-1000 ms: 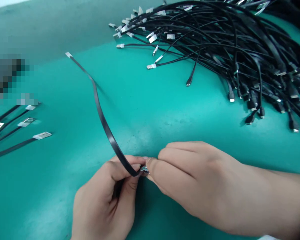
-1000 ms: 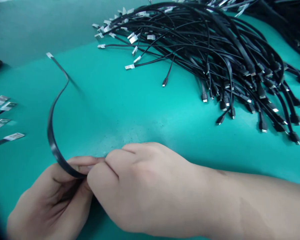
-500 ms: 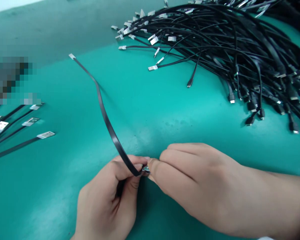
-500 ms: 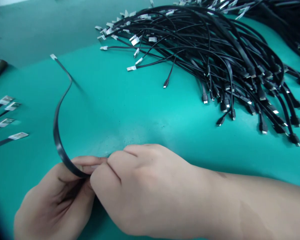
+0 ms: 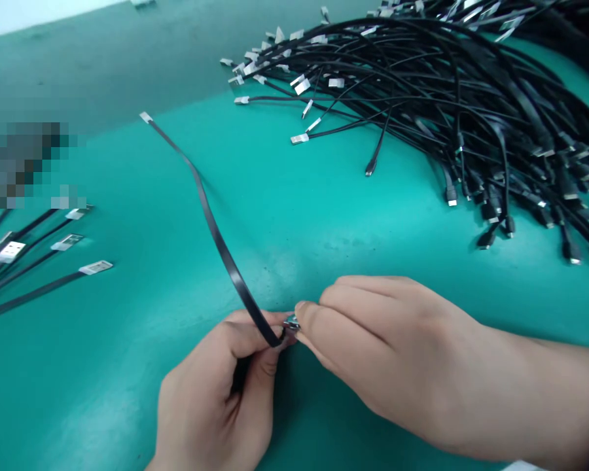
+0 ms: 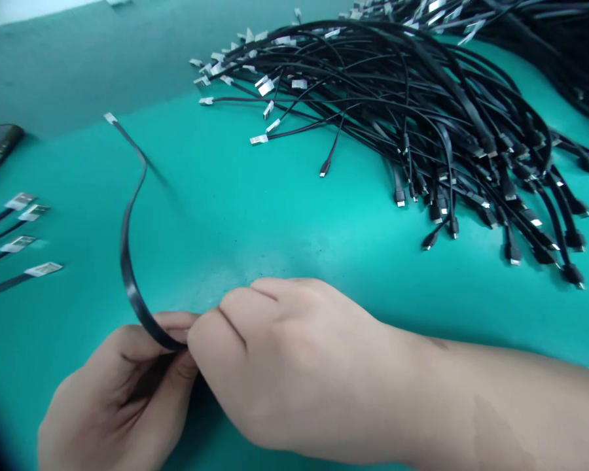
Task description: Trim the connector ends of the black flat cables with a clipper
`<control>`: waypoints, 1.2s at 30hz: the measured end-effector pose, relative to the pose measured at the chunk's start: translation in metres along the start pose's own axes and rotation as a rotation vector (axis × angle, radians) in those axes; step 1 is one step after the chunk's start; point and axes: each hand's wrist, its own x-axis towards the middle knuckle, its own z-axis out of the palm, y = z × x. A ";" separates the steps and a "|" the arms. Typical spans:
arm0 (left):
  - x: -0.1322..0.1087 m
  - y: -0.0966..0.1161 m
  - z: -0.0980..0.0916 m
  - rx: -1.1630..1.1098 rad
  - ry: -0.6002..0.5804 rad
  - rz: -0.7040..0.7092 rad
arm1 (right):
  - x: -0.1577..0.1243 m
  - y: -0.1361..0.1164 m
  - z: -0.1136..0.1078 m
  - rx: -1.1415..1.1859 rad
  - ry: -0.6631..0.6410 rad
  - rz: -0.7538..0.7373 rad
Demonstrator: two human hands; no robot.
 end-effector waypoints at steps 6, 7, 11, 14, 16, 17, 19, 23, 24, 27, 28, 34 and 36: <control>-0.003 0.001 0.005 -0.180 0.062 -0.093 | -0.003 0.003 0.008 -0.014 0.186 0.135; -0.003 0.002 0.005 -0.220 0.067 -0.114 | -0.003 0.004 0.008 -0.023 0.226 0.159; 0.000 0.003 0.004 -0.279 0.074 -0.159 | 0.001 0.009 0.005 0.082 0.165 0.189; 0.004 0.001 0.004 -0.285 0.062 -0.142 | 0.004 0.014 0.002 0.287 0.004 0.175; 0.005 0.000 0.004 -0.311 0.058 -0.143 | 0.004 0.016 0.002 0.375 -0.048 0.126; 0.006 0.000 0.005 -0.330 0.059 -0.155 | 0.003 0.017 0.002 0.399 -0.058 0.100; 0.006 0.001 0.006 -0.379 0.064 -0.187 | 0.002 0.018 0.004 0.403 -0.048 0.071; 0.008 0.005 0.006 -0.456 0.064 -0.219 | 0.001 0.017 0.005 0.313 -0.058 0.049; 0.008 0.005 0.006 -0.469 0.062 -0.223 | 0.001 0.016 0.005 0.288 -0.069 0.046; 0.009 0.005 0.005 -0.512 0.036 -0.234 | 0.002 0.016 0.005 0.191 -0.110 0.041; 0.009 0.004 0.005 -0.529 0.026 -0.243 | 0.002 0.016 0.005 0.151 -0.120 0.036; 0.011 0.004 0.006 -0.620 0.037 -0.316 | 0.002 0.019 0.006 0.044 -0.081 0.008; 0.012 0.003 0.007 -0.663 0.041 -0.340 | 0.002 0.019 0.007 0.059 -0.048 0.008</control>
